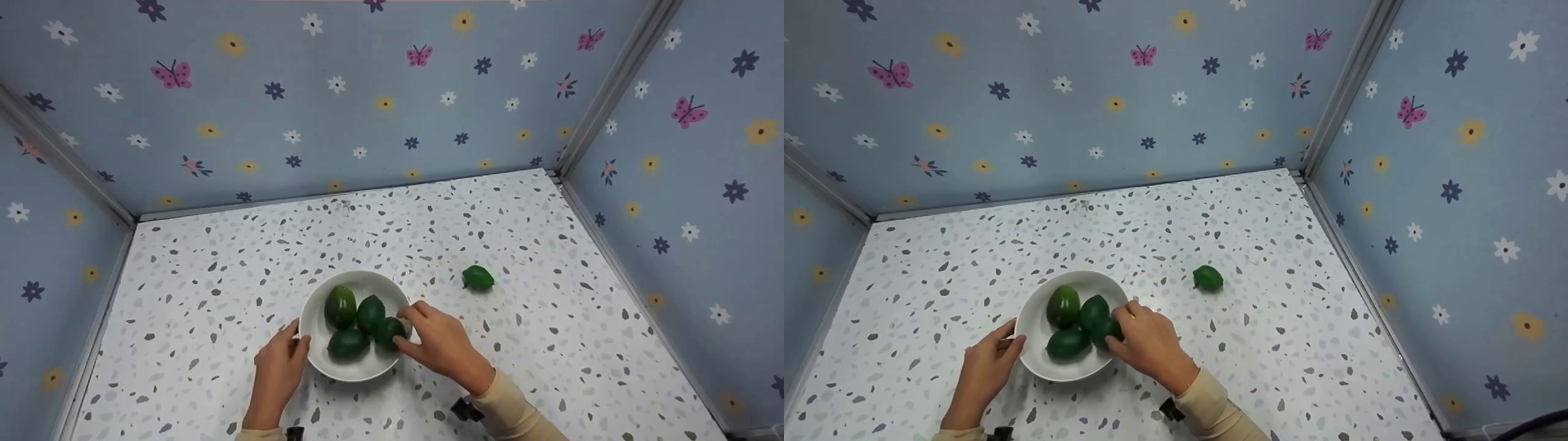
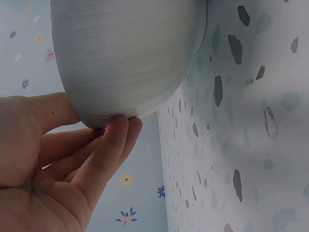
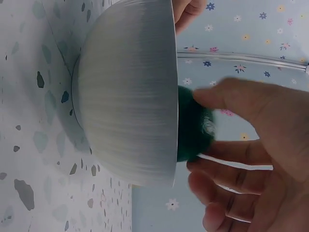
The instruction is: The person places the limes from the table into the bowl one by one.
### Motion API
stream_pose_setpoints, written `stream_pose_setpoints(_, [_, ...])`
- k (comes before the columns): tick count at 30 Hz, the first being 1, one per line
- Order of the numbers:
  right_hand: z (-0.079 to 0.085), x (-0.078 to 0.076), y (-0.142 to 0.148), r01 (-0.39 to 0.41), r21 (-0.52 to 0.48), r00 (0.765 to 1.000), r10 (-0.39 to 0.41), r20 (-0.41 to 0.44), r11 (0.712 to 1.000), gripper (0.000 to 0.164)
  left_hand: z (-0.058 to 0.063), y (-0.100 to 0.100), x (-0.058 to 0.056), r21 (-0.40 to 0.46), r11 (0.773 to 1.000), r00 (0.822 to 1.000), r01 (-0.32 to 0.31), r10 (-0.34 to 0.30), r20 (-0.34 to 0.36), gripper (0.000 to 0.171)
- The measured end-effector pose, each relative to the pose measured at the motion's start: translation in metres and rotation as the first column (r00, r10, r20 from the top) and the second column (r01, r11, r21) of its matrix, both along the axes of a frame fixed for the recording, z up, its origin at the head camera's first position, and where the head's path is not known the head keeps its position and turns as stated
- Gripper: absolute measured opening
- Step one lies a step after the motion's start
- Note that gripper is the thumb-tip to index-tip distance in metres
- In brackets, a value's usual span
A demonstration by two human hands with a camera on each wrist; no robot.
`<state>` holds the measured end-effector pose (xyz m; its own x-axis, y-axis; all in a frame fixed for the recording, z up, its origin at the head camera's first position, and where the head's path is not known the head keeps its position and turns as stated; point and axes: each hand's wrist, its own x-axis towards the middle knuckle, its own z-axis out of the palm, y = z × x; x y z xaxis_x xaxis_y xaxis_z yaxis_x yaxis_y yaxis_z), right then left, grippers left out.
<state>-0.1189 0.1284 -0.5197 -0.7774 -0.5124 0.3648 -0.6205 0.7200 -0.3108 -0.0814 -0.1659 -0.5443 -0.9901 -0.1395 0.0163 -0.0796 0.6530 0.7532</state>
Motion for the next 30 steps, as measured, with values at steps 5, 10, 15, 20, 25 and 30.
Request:
stream_pose_setpoints(5, [-0.001, -0.002, 0.001, -0.012, -0.027, 0.999, 0.011, -0.05, 1.0, 0.035, 0.0, 0.0, 0.0, 0.007, 1.0, 1.0, 0.001, -0.001, 0.0, 0.046])
stream_pose_setpoints(10, [-0.001, -0.004, 0.004, -0.018, -0.051, 0.997, 0.014, -0.072, 0.999, 0.034, -0.002, -0.001, 0.001, 0.015, 1.0, 1.0, 0.002, -0.001, -0.028, 0.044])
stream_pose_setpoints(15, [0.001, -0.007, 0.008, 0.01, -0.055, 0.998, -0.013, -0.055, 0.998, 0.034, -0.002, -0.001, 0.001, 0.016, 1.0, 1.0, 0.0, 0.001, -0.016, 0.044])
stream_pose_setpoints(20, [0.002, -0.014, 0.018, 0.04, -0.057, 0.996, -0.044, -0.075, 0.998, 0.035, -0.001, 0.0, 0.0, 0.006, 1.0, 1.0, -0.006, 0.006, 0.002, 0.044])
stream_pose_setpoints(25, [0.0, -0.024, 0.03, 0.079, -0.065, 0.988, -0.087, -0.126, 0.995, 0.037, -0.001, 0.0, 0.0, 0.005, 1.0, 1.0, -0.001, 0.001, -0.004, 0.044])
stream_pose_setpoints(30, [-0.001, -0.033, 0.045, 0.127, -0.072, 0.982, -0.136, -0.133, 0.989, 0.04, -0.001, -0.001, 0.0, 0.008, 1.0, 1.0, 0.004, -0.004, -0.002, 0.044])
